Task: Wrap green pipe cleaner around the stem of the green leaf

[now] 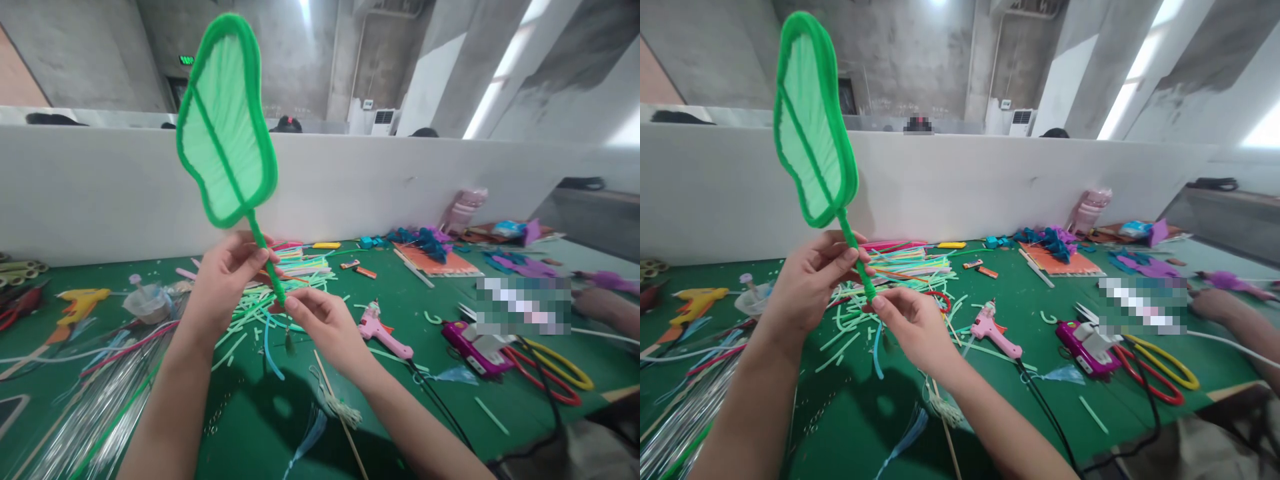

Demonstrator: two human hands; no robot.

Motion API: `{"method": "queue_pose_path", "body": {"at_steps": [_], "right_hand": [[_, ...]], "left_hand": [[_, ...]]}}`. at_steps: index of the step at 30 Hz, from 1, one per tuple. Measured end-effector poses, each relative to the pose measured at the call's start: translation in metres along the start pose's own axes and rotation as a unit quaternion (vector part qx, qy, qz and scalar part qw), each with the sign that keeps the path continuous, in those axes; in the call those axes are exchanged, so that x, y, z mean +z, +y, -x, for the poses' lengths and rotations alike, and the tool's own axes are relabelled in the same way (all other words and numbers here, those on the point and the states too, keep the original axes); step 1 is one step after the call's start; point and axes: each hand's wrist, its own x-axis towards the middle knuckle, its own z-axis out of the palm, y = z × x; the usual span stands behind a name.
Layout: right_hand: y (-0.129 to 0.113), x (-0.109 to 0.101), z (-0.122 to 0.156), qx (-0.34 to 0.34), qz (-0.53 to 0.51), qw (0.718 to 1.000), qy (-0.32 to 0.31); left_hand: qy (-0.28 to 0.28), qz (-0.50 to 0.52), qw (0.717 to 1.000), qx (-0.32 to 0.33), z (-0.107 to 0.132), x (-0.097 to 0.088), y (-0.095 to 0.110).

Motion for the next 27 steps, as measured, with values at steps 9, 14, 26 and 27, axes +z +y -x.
{"method": "queue_pose_path", "body": {"at_steps": [9, 14, 26, 27], "right_hand": [[-0.004, 0.007, -0.001, -0.084, 0.224, 0.97, 0.037], [-0.006, 0.007, -0.005, -0.076, 0.218, 0.973, 0.007], [0.018, 0.024, -0.008, 0.026, -0.022, 0.999, -0.03], [0.021, 0.023, -0.009, 0.04, -0.033, 0.998, -0.038]], "left_hand": [[0.021, -0.05, 0.998, 0.028, 0.002, 0.003, 0.006], [0.007, -0.051, 0.999, 0.018, 0.004, 0.003, 0.007], [0.061, 0.201, 0.973, -0.097, -0.005, -0.006, -0.005], [0.065, 0.203, 0.971, -0.108, -0.005, -0.008, -0.009]]}}
